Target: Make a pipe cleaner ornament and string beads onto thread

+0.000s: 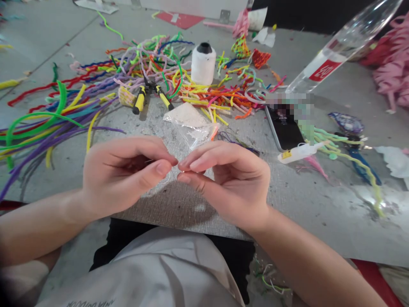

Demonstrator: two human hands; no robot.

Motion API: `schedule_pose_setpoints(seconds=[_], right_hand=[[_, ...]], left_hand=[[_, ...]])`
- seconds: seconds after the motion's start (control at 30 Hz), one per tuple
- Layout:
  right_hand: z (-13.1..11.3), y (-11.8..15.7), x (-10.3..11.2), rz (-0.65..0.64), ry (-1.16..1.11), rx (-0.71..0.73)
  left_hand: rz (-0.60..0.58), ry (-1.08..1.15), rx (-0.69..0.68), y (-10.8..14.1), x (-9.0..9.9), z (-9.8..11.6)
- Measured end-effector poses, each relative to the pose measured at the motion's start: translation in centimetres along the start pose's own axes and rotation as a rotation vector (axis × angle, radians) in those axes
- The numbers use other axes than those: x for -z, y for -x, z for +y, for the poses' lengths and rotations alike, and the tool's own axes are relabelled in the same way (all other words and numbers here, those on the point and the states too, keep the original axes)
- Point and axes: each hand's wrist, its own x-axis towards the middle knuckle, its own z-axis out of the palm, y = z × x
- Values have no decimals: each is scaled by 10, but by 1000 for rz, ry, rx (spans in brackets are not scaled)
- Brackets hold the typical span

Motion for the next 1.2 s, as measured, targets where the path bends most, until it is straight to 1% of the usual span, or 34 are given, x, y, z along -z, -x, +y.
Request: schedule_pose_setpoints(seconds=[0.17, 0.27, 0.43, 0.5, 0.63, 0.73, 0.9, 1.0, 1.07, 1.2], right_hand=[[-2, 0, 2, -3, 49, 26], [-1, 1, 1, -13, 78, 33], [2, 4, -3, 42, 44, 42], [2, 6, -5, 47, -1, 4], [5, 8, -5, -1, -99, -77], [8, 10, -3, -24, -162, -123], [11, 12, -2, -24, -180, -172], [7, 13, -5, 18, -104, -128], [4, 12, -7, 55, 13, -73], [-1, 12, -8, 114, 280, 144]], left_hand=[[-1, 8, 9, 0, 0, 0], [-7, 32, 55, -1, -1, 0], [-2, 91, 121, -1, -3, -1], [-11, 118, 135, -1, -3, 0], [-28, 182, 173, 0, -4, 2], [-41, 188, 206, 1, -5, 3], [-57, 213, 228, 0, -6, 2], [-53, 208, 220, -2, -5, 0], [-47, 183, 209, -2, -4, -1], [-38, 97, 167, -2, -3, -2]])
